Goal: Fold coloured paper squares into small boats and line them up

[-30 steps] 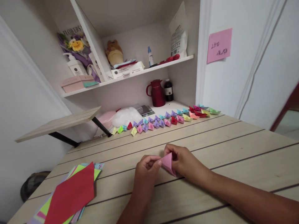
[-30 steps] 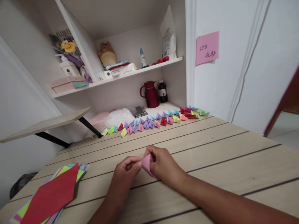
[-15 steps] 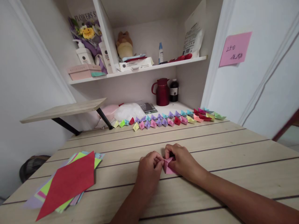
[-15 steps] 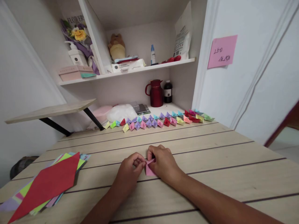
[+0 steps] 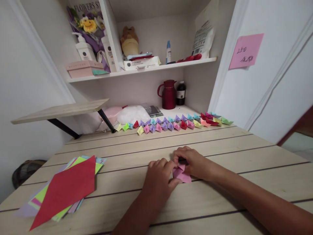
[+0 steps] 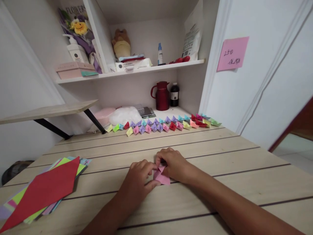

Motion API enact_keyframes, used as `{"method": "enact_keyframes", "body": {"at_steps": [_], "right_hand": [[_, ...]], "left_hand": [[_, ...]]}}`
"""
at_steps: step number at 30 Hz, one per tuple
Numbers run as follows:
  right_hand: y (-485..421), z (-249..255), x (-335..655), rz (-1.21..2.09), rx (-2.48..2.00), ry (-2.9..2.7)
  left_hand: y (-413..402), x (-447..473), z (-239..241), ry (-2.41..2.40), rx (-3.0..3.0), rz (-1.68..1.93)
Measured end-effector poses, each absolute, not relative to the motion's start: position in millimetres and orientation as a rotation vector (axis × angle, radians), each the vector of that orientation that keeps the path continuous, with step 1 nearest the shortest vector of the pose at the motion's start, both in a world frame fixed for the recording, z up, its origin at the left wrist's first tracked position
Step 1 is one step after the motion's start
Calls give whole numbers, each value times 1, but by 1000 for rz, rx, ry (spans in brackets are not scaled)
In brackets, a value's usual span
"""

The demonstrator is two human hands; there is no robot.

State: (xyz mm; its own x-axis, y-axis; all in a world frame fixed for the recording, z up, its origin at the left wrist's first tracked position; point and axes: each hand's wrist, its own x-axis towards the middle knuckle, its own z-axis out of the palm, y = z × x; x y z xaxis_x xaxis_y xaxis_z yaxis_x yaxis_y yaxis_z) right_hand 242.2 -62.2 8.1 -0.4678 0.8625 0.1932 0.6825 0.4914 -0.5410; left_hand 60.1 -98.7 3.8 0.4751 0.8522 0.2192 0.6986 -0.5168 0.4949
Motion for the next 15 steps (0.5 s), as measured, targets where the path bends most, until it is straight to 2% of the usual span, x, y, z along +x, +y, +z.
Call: {"method": "enact_keyframes", "body": {"at_steps": [4, 9, 15], "right_hand": [[-60, 16, 255, 676, -1106, -2396], [-61, 8, 251, 846, -1080, -2155], [-76, 4, 261, 770, -1101, -2071]], "left_hand": [[-98, 58, 3, 1268, 2507, 588], [-97, 51, 2, 1304, 2683, 497], [-95, 52, -6, 1326, 2918, 430]]}}
